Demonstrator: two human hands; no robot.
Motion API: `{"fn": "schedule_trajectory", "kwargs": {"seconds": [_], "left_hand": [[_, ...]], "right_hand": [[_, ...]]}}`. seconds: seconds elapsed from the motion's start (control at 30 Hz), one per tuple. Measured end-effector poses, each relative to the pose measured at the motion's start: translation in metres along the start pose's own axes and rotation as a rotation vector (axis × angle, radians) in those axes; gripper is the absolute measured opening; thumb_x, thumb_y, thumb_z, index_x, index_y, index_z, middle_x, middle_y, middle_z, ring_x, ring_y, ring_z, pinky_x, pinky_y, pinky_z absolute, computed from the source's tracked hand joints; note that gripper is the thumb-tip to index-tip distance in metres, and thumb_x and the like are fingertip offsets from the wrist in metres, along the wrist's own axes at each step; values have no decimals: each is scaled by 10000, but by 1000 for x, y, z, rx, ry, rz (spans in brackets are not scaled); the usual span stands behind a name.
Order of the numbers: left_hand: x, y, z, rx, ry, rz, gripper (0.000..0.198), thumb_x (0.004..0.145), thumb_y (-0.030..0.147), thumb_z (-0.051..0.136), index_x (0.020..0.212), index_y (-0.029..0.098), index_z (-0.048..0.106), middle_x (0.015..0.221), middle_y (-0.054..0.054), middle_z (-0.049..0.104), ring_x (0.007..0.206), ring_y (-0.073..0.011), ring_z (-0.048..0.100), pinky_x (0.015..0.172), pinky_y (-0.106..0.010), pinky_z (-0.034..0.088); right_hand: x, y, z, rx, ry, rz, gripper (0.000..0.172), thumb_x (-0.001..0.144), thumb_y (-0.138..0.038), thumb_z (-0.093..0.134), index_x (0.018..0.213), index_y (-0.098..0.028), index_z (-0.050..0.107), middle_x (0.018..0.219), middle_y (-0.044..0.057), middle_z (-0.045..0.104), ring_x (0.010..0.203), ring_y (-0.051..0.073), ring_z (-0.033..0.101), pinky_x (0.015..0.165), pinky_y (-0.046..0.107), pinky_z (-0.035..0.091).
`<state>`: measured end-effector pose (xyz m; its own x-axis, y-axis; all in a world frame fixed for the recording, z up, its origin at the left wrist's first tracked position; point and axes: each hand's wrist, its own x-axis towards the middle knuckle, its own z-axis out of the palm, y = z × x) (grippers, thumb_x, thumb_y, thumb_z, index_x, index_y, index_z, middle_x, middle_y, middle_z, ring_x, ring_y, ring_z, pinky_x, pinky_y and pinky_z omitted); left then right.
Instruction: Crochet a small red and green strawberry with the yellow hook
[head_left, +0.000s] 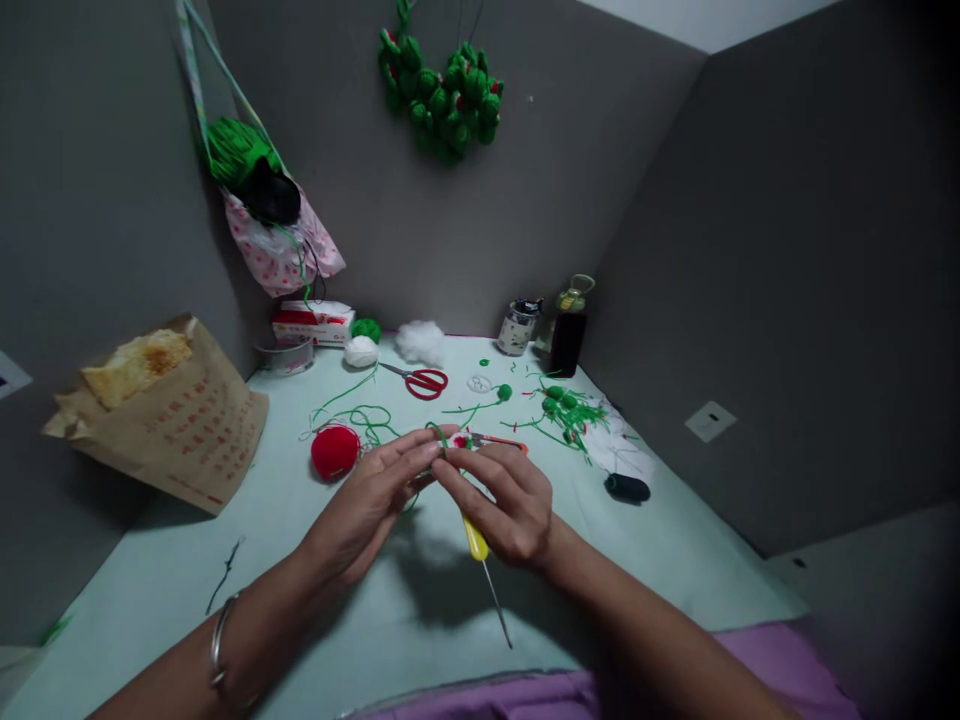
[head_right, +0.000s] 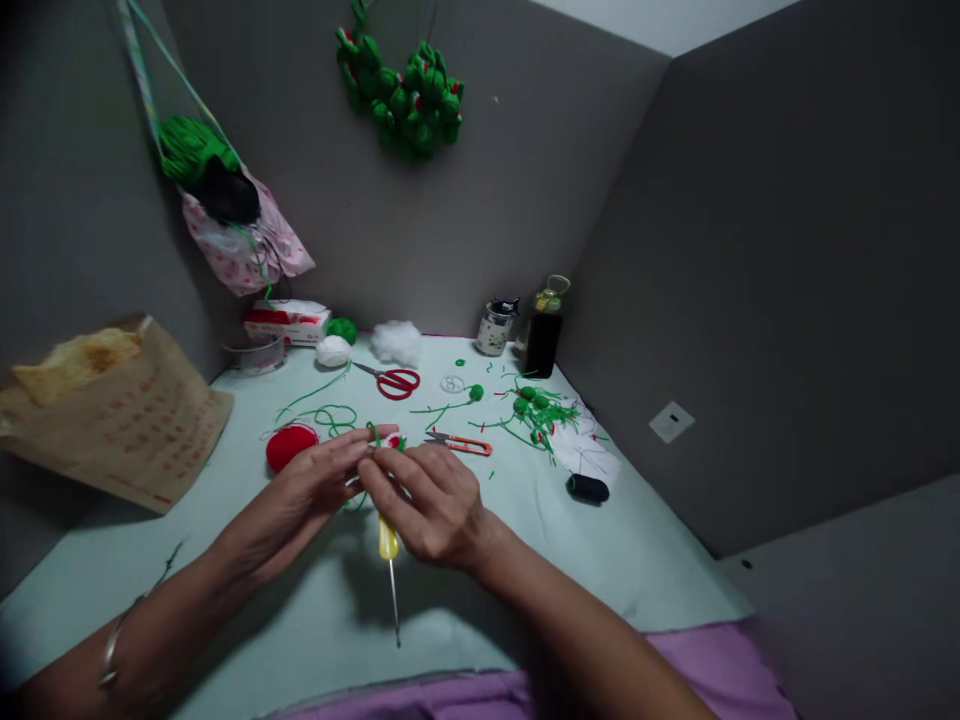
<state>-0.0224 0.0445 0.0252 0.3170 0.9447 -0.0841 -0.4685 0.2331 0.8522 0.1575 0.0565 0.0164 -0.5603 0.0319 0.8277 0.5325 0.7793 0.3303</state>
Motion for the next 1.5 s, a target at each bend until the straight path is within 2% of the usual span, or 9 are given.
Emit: {"fn": "schedule_trajectory", "kwargs": {"seconds": [0.23,0.37,0.47,0.63,0.77,0.9,1.1,1.27,1.5], "left_hand": [[25,-11,-11,103,54,47,240,802,333,816,1004,207,784,889,-25,758,841,-172,665,791,-269,496],[30,-13,-16,204,122,129,181,780,285,847,932,202,795,823,-6,748,844,-176,660,828,-266,477],[29,-19,-17,240,128,140,168,762,276,859,893,181,814,843,-23,757,803,-179,660,822,-280,484],[29,-38,-24,170,191,120,239,801,345,825,989,198,809,827,-12,737,769,-142,639,777,-247,502],[32,-45,-31,73,184,40,324,803,401,807,1031,173,783,763,-8,688,610,-98,578,625,-220,498],[32,-42,-37,40,128,-12,362,741,311,858,1046,138,769,754,-15,676,581,-78,561,598,-197,477],[32,-40,-44,138,69,15,456,774,320,838,1188,167,726,874,-50,725,785,-166,666,729,-261,497],[31,-41,-47,313,124,105,473,803,333,817,1252,232,704,884,-10,703,830,-189,653,793,-302,463],[29,-34,-46,482,153,222,426,785,304,826,1202,258,752,907,-26,705,1210,-279,598,1015,-354,396]], "right_hand": [[-19,2,14,51,-54,35,292,941,-56,575,1198,-125,694,1080,130,757,942,201,660,816,330,583],[-23,7,19,261,-15,534,296,972,-111,560,1234,-223,641,1105,98,705,970,192,675,826,345,582],[-22,10,24,709,-87,978,153,928,-299,688,1046,-216,637,941,40,677,790,165,673,729,318,566],[-26,7,36,1198,-147,1327,279,801,-401,809,845,-208,613,739,-21,636,676,138,623,649,274,501],[-28,0,41,1223,-145,1396,314,736,-400,855,796,-204,617,690,-37,602,621,119,559,602,261,458],[-28,-2,44,1209,-135,1412,304,711,-374,871,783,-202,630,697,-34,613,626,111,547,616,259,445],[-36,3,46,1370,-205,1450,308,841,-455,751,995,-195,692,664,-30,650,580,116,609,609,263,476],[-41,7,50,1439,-272,1447,370,757,-460,837,972,-179,726,685,-23,683,558,102,618,582,242,490],[-40,9,48,1586,-425,1458,429,760,-510,820,980,-153,732,703,13,717,519,86,594,547,222,501]]}}
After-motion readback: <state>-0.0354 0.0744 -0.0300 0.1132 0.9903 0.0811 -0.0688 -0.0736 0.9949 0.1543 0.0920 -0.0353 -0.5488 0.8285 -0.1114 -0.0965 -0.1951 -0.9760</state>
